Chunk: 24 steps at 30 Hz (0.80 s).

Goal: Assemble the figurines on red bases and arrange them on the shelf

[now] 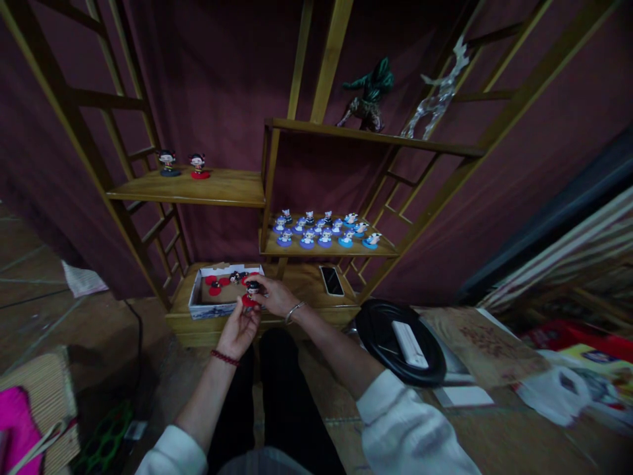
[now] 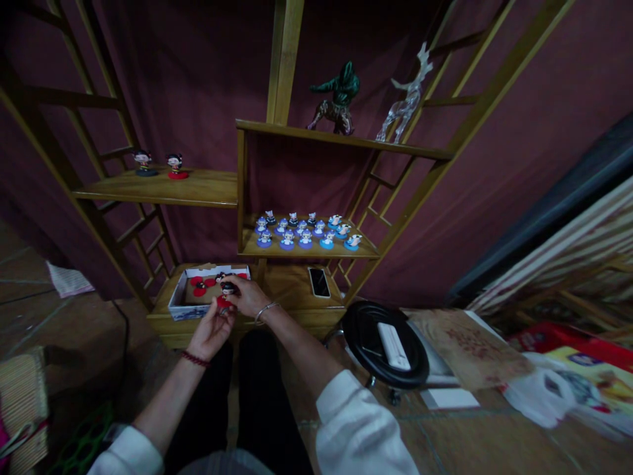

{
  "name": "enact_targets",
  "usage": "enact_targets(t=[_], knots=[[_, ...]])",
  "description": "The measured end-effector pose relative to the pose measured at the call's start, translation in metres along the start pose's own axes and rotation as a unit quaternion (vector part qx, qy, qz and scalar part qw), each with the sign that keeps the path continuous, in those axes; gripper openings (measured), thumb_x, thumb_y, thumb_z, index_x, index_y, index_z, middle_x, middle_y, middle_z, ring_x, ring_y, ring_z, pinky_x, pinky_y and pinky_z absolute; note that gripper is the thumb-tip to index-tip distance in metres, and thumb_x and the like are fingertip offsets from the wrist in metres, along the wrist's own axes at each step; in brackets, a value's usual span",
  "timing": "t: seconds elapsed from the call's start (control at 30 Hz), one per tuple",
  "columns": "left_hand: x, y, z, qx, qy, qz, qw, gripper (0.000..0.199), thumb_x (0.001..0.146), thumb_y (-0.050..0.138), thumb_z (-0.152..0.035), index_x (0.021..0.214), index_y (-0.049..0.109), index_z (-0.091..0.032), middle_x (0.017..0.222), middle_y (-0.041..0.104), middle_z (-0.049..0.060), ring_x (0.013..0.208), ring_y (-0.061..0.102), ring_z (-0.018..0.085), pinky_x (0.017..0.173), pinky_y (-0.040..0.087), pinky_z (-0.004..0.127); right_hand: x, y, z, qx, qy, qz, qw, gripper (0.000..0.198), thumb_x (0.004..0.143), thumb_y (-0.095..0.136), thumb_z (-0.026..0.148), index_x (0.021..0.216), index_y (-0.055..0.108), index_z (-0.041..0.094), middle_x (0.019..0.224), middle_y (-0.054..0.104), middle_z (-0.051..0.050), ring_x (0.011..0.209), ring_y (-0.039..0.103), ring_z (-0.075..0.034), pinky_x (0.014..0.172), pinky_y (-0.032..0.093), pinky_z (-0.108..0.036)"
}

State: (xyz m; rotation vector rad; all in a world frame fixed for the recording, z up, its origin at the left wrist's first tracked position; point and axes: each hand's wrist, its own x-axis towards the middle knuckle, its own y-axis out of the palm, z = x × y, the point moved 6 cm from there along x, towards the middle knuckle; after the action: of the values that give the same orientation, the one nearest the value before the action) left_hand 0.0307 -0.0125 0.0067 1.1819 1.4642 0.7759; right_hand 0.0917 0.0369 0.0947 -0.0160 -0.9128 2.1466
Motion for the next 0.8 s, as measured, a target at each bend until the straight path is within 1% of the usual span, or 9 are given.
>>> enact_targets(t=[0.17,0.37,0.53,0.63,0.8], knots=[[-0.004,0.006,-0.004,0.015,0.01,0.003,1.0,0.026,0.086,0.04,-0.025,0.079,0.06,-0.01,0.068,0.06,0.006,0.06,0.057,0.01,0.052,0.049,0.019,0.0,0.0,-0.001,0.058,0.012,0.006,0.998,0.041,0.072,0.052,0.013,0.113,0.049,0.02,0.096,0.059,-0.001,0.074,0.055,-0.009,0.071,0.045,-0.023],[-0.005,0.006,-0.005,0.0,0.007,-0.002,1.0,0.026,0.086,0.04,-0.023,0.078,0.061,-0.01,0.069,0.061,0.007,0.062,0.057,0.011,0.053,0.049,0.02,0.004,0.002,-0.008,0.113,0.017,0.002,0.993,0.041,0.072,0.052,0.014,0.112,0.049,0.019,0.098,0.059,-0.002,0.08,0.057,-0.01,0.075,0.045,-0.025],[-0.004,0.006,-0.006,-0.002,0.006,-0.005,1.0,0.023,0.084,0.043,-0.023,0.079,0.061,-0.011,0.07,0.061,0.008,0.061,0.057,0.012,0.05,0.049,0.019,0.005,0.004,-0.012,0.116,0.028,-0.009,0.993,0.041,0.07,0.054,0.015,0.11,0.051,0.019,0.094,0.06,-0.001,0.076,0.057,-0.01,0.074,0.046,-0.025],[-0.003,0.006,-0.007,-0.003,0.0,-0.008,1.0,0.023,0.084,0.043,-0.024,0.078,0.06,-0.01,0.07,0.061,0.008,0.062,0.057,0.012,0.049,0.049,0.02,0.005,0.005,-0.012,0.12,0.039,-0.005,0.992,0.039,0.07,0.055,0.015,0.108,0.052,0.019,0.089,0.061,0.0,0.073,0.057,-0.01,0.072,0.046,-0.024],[-0.001,-0.002,-0.007,0.007,0.007,-0.012,1.0,0.024,0.085,0.043,-0.023,0.077,0.06,-0.01,0.067,0.061,0.007,0.059,0.058,0.012,0.05,0.049,0.02,0.004,0.01,-0.015,0.124,0.063,0.003,0.99,0.041,0.069,0.057,0.016,0.109,0.052,0.021,0.087,0.06,0.001,0.072,0.057,-0.01,0.069,0.047,-0.023]])
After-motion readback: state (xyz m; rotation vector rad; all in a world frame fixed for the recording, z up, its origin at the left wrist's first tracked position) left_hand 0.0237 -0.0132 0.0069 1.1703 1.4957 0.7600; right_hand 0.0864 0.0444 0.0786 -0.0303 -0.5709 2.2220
